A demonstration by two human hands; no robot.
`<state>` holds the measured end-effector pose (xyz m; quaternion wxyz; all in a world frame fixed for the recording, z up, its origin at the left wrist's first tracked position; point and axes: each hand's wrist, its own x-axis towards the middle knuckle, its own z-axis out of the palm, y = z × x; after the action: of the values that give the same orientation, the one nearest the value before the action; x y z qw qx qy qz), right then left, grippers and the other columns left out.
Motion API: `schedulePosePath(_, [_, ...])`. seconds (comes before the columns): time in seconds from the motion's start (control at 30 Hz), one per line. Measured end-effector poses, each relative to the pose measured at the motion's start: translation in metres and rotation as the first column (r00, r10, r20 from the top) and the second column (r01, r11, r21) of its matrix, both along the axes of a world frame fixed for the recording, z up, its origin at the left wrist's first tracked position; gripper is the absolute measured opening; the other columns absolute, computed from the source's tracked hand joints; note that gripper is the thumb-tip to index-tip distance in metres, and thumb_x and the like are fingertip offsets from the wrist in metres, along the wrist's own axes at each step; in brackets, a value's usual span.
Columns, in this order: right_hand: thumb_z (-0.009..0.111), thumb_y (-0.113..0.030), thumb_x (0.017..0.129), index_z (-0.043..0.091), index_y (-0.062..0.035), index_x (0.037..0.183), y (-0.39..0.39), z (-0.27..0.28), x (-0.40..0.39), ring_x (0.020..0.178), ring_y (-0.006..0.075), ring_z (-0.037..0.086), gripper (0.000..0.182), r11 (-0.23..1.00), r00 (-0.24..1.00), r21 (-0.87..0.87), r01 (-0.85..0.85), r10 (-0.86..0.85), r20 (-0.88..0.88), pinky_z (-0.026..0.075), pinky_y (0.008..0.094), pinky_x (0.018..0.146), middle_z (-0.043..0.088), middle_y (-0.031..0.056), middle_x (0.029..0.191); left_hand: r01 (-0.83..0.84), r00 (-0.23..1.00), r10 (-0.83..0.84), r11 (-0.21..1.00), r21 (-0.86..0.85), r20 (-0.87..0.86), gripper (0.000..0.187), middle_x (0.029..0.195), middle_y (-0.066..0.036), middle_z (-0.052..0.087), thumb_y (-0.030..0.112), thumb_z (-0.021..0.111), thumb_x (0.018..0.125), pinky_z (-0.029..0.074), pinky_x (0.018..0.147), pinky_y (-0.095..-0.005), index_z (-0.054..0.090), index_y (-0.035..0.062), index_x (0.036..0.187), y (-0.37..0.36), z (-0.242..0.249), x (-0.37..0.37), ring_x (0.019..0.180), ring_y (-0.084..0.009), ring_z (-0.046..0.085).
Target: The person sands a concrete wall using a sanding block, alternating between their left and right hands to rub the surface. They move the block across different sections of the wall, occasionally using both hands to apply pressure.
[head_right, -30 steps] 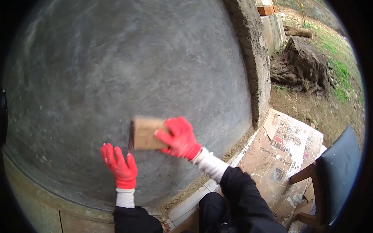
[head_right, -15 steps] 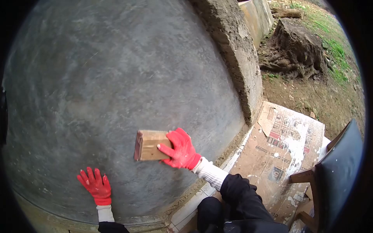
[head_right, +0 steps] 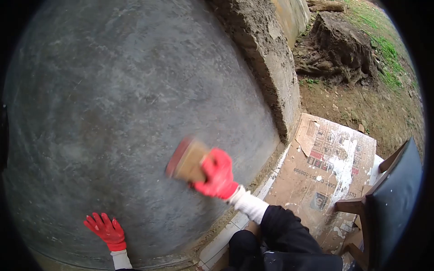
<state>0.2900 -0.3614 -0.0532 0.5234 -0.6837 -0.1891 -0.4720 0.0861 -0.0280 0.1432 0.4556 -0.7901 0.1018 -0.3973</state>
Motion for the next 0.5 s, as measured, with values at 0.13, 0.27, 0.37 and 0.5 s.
schedulePosePath(0.13, [0.083,-0.038,0.051,0.048,-0.0099,0.125,-0.015,-0.018,0.017,0.097,0.0473,0.055,0.086,1.000,0.992,-0.015,-0.011,0.013,0.126,0.048,0.0555,0.078,0.048,0.0265,0.116,0.013,1.000,-0.013,0.999,0.033,-0.005,0.056,0.158,-0.014,0.021,0.026,0.041,0.100,0.016,0.113,-0.0659,0.025,0.0116,0.151,-0.004,0.007,0.002,0.142,-0.0478,0.019])
schedulePosePath(0.27, [0.078,-0.029,0.065,0.031,0.0031,0.142,-0.072,-0.031,0.089,0.126,0.0459,0.040,0.096,0.880,0.854,0.297,0.371,-0.197,-0.482,0.035,0.0483,0.107,0.040,0.0290,0.137,-0.009,1.000,0.009,1.000,0.013,0.005,0.054,0.157,-0.014,0.023,0.028,0.036,0.101,0.016,0.110,-0.0698,0.025,0.0119,0.151,0.003,0.001,0.001,0.141,-0.0491,0.020])
schedulePosePath(0.37, [0.077,-0.027,0.071,0.031,0.0038,0.143,-0.078,-0.042,0.107,0.130,0.0418,0.039,0.091,0.821,0.828,0.345,0.454,-0.246,-0.505,0.032,0.0452,0.109,0.037,0.0273,0.140,0.018,1.000,-0.018,0.999,0.026,0.006,0.056,0.159,-0.013,0.019,0.027,0.037,0.101,0.015,0.113,-0.0655,0.021,0.0135,0.153,-0.003,0.004,0.003,0.142,-0.0473,0.018])
schedulePosePath(0.5, [0.083,-0.041,0.059,0.031,0.0030,0.141,-0.032,-0.037,0.028,0.118,0.0505,0.046,0.107,0.980,0.951,0.073,0.187,-0.162,-0.263,0.041,0.0530,0.098,0.040,0.0335,0.132,0.013,1.000,-0.013,1.000,0.011,0.002,0.057,0.159,-0.012,0.019,0.027,0.038,0.101,0.014,0.113,-0.0656,0.020,0.0142,0.153,-0.001,0.003,0.002,0.143,-0.0472,0.017])
